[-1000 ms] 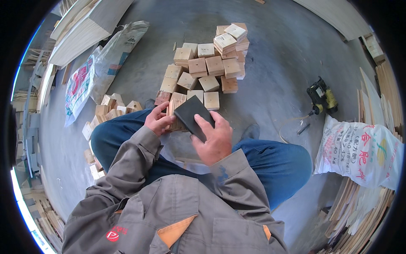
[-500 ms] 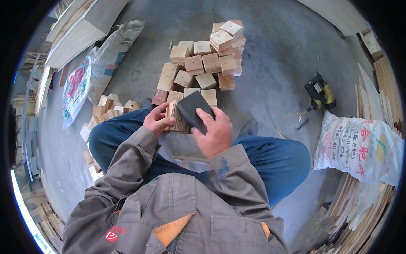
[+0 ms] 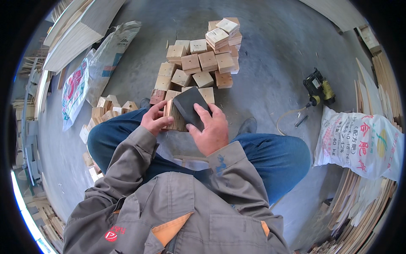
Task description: The person sits on the floor and sands small wooden blocks one by one using a sanding block. They pick up a block, sand its edges and faces, and place it back into a pile.
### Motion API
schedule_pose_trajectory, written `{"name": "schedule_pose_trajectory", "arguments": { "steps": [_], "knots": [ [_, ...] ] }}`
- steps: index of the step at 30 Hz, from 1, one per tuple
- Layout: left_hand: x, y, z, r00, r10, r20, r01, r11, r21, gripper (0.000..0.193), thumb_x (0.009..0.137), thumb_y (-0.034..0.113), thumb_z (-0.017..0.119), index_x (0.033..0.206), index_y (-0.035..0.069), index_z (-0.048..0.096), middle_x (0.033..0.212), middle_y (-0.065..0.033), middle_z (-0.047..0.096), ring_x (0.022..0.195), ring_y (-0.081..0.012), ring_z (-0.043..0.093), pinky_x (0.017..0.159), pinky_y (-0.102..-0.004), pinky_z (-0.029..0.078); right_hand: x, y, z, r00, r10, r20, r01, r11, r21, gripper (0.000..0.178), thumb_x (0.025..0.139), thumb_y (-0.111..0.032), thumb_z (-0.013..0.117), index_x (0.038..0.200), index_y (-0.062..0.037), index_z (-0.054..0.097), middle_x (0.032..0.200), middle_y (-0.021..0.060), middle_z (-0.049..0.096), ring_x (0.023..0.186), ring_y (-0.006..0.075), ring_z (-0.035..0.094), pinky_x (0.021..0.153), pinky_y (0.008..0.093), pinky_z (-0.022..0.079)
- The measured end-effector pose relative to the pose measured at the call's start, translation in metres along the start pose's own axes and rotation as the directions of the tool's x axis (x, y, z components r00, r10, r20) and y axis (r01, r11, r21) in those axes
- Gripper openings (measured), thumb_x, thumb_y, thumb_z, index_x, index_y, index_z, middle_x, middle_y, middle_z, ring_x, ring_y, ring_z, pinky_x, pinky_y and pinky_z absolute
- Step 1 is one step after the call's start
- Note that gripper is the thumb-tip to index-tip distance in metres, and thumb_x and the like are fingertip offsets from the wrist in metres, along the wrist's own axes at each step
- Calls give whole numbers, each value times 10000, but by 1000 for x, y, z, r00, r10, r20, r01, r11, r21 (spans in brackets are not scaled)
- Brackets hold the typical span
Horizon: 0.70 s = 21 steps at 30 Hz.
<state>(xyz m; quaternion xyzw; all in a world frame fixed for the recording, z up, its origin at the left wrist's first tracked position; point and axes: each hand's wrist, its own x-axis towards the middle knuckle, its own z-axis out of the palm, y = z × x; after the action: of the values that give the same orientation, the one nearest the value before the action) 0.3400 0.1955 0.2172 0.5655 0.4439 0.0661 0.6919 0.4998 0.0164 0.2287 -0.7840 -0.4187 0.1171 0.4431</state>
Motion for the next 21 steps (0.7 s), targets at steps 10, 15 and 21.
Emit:
{"name": "schedule_pose_trajectory", "arguments": {
  "steps": [10, 15, 21],
  "knots": [
    [4, 2, -1, 1000, 15, 4, -15, 1000, -8, 895, 782, 204, 826, 1564, 72, 411, 1133, -142, 673, 997, -238, 676, 815, -382, 578, 5, 4, -5, 992, -58, -109, 58, 998, -9, 627, 733, -220, 862, 1318, -122, 659, 1331, 246, 560, 1194, 427, 557, 1026, 481, 464],
    [1, -2, -2, 1000, -3, 18, 4, 999, -38, 888, 784, 198, 826, 1561, 70, 416, 1143, -136, 671, 1000, -239, 676, 812, -391, 581, 3, -2, 1, 999, -32, -15, 32, 998, -50, 614, 745, -212, 859, 1323, -142, 661, 1348, 238, 553, 1210, 426, 552, 1024, 508, 449],
    [2, 3, -2, 999, 43, 19, -42, 998, -57, 879, 776, 185, 818, 1556, 71, 431, 1123, -118, 664, 978, -220, 659, 826, -358, 558, 4, 14, -5, 993, 18, -120, -33, 992, -123, 619, 739, -205, 862, 1320, -136, 661, 1351, 226, 554, 1206, 428, 551, 1022, 498, 457]
  ]
}}
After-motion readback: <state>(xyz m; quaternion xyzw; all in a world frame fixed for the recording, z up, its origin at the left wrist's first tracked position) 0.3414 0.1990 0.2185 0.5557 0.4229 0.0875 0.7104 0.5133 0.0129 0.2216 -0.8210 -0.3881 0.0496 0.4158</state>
